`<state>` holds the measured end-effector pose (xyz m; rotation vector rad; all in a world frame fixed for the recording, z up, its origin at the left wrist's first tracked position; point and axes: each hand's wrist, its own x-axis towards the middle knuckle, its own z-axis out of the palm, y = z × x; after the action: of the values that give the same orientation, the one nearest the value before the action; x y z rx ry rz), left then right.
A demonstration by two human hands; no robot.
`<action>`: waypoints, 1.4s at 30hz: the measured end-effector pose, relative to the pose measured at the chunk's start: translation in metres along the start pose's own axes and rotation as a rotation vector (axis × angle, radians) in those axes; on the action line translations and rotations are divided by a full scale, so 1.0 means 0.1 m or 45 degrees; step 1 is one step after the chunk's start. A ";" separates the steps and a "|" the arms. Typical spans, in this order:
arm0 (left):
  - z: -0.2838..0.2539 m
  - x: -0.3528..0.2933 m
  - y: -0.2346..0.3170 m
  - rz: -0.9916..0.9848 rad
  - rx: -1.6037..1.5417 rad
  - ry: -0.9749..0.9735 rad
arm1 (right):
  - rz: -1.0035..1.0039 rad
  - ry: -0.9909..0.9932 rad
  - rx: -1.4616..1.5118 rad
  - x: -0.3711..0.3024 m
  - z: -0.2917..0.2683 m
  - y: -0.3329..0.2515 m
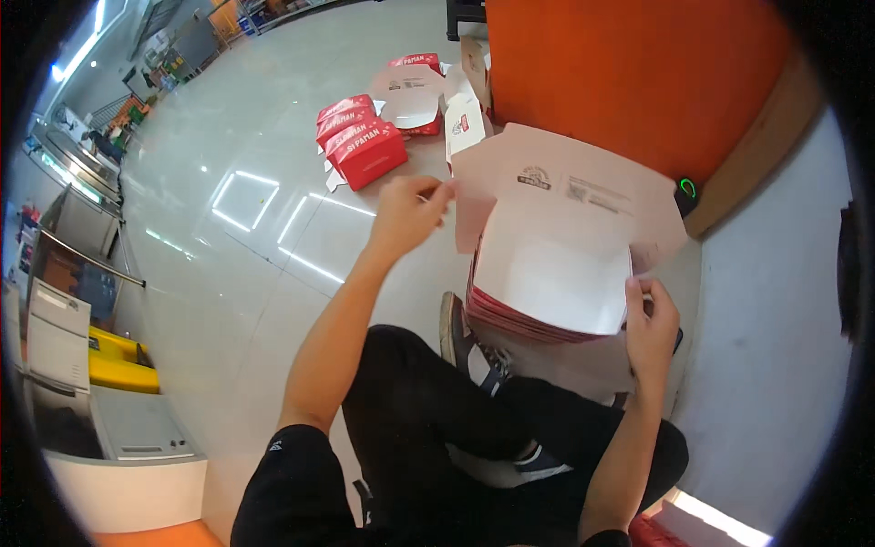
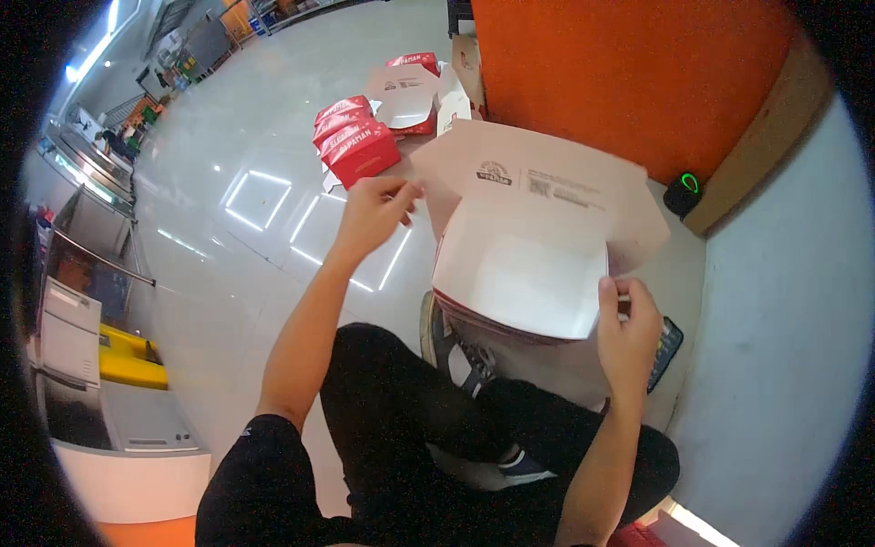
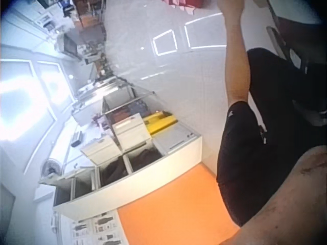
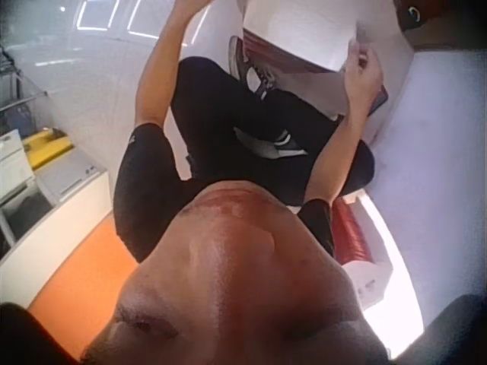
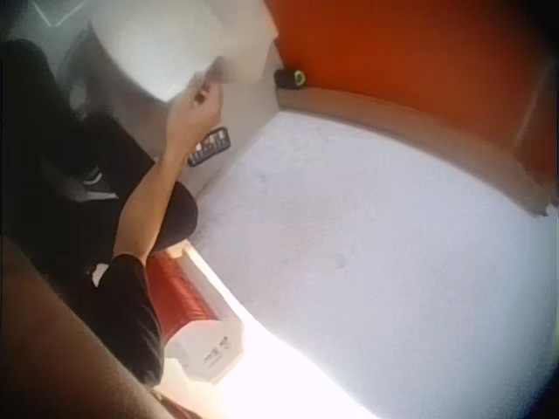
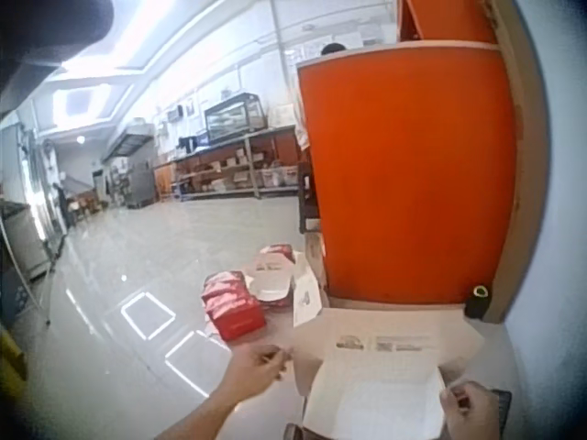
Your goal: The person assembles a stack of red and white cardboard food boxes by hand while sitting on the floor, folding the side tabs into place one by one for each box in the stack.
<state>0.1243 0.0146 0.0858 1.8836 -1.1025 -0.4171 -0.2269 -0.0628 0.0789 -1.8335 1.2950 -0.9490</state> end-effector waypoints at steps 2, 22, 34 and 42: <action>-0.14 0.38 -0.69 0.042 0.081 0.186 | 0.077 -0.043 0.034 -0.02 0.04 0.02; -0.76 1.38 -2.28 -0.363 1.268 -0.061 | -0.005 -0.044 0.215 0.12 -0.02 0.25; -0.75 -0.95 0.27 0.190 -0.392 0.458 | -0.079 0.039 0.143 0.05 -0.16 0.23; -0.18 -1.40 1.08 1.504 0.204 0.080 | -0.303 -0.093 0.926 -0.22 -0.35 -0.17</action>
<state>0.0022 0.1170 0.1654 1.0530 -1.9833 0.4113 -0.2548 -0.0413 0.1068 -1.4302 0.5658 -1.2580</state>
